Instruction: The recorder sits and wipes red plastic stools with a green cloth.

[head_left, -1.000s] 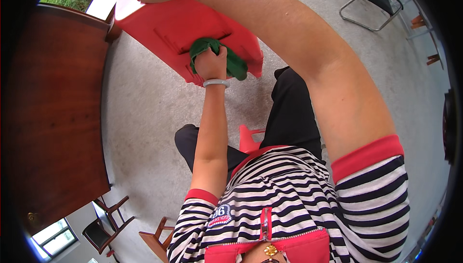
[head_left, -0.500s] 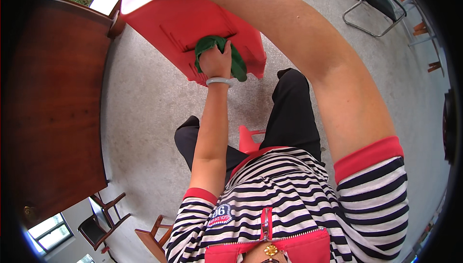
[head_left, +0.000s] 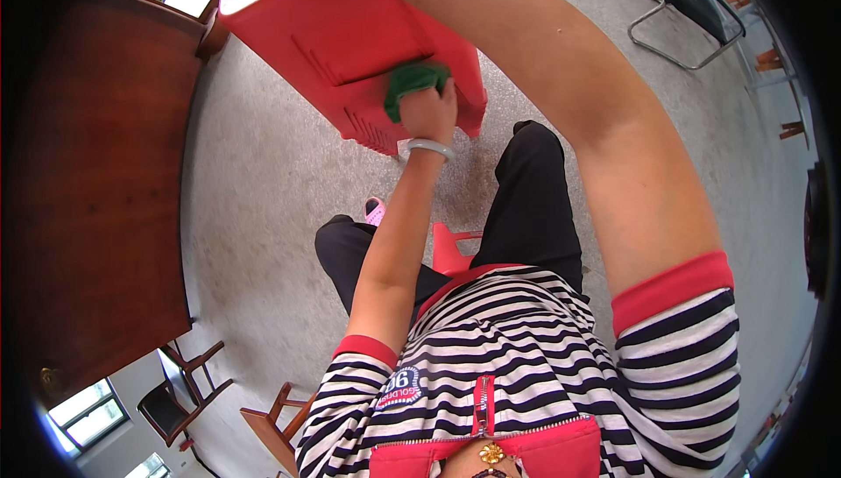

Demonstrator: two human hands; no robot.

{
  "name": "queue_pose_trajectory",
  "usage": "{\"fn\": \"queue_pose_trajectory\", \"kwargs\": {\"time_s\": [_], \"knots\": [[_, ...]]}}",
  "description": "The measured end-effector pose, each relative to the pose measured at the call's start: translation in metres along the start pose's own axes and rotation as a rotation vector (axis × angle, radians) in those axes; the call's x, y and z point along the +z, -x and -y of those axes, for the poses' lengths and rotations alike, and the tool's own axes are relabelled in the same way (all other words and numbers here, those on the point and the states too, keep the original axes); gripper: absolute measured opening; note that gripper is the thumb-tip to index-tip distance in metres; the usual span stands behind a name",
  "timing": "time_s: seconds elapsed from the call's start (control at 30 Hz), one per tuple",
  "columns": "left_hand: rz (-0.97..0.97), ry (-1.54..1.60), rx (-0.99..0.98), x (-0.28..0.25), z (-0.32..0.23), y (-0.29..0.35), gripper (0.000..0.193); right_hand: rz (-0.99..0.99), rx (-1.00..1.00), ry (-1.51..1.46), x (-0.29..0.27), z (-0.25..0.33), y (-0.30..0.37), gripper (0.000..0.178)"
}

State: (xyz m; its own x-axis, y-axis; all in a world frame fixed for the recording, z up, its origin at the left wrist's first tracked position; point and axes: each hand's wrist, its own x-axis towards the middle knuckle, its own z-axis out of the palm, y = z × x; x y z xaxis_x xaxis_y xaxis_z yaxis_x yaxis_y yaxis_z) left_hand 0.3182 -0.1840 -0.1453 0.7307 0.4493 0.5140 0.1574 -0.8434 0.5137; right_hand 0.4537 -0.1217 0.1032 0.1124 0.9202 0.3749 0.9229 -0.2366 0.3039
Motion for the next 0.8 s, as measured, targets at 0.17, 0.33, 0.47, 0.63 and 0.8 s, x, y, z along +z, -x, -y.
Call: {"fn": "queue_pose_trajectory", "kwargs": {"time_s": [0.17,0.33,0.47,0.63,0.8], "knots": [[-0.033,0.074,0.042,0.027,-0.007,0.002,0.024,-0.093,0.148,-0.293,-0.010,0.012,0.006,0.038],[0.201,0.051,0.091,0.072,-0.011,0.024,0.021,-0.029,0.041,-0.147,-0.005,0.004,0.003,0.038],[0.382,0.061,0.047,0.107,0.000,0.050,0.016,-0.050,0.083,-0.201,-0.008,0.008,0.006,0.036],[0.507,0.087,-0.081,0.131,0.019,0.069,0.020,-0.026,-0.032,-0.104,-0.018,0.001,0.005,0.038],[0.627,0.082,-0.111,0.133,0.027,0.073,0.026,0.035,0.129,-0.330,-0.013,0.003,0.015,0.042]]}}
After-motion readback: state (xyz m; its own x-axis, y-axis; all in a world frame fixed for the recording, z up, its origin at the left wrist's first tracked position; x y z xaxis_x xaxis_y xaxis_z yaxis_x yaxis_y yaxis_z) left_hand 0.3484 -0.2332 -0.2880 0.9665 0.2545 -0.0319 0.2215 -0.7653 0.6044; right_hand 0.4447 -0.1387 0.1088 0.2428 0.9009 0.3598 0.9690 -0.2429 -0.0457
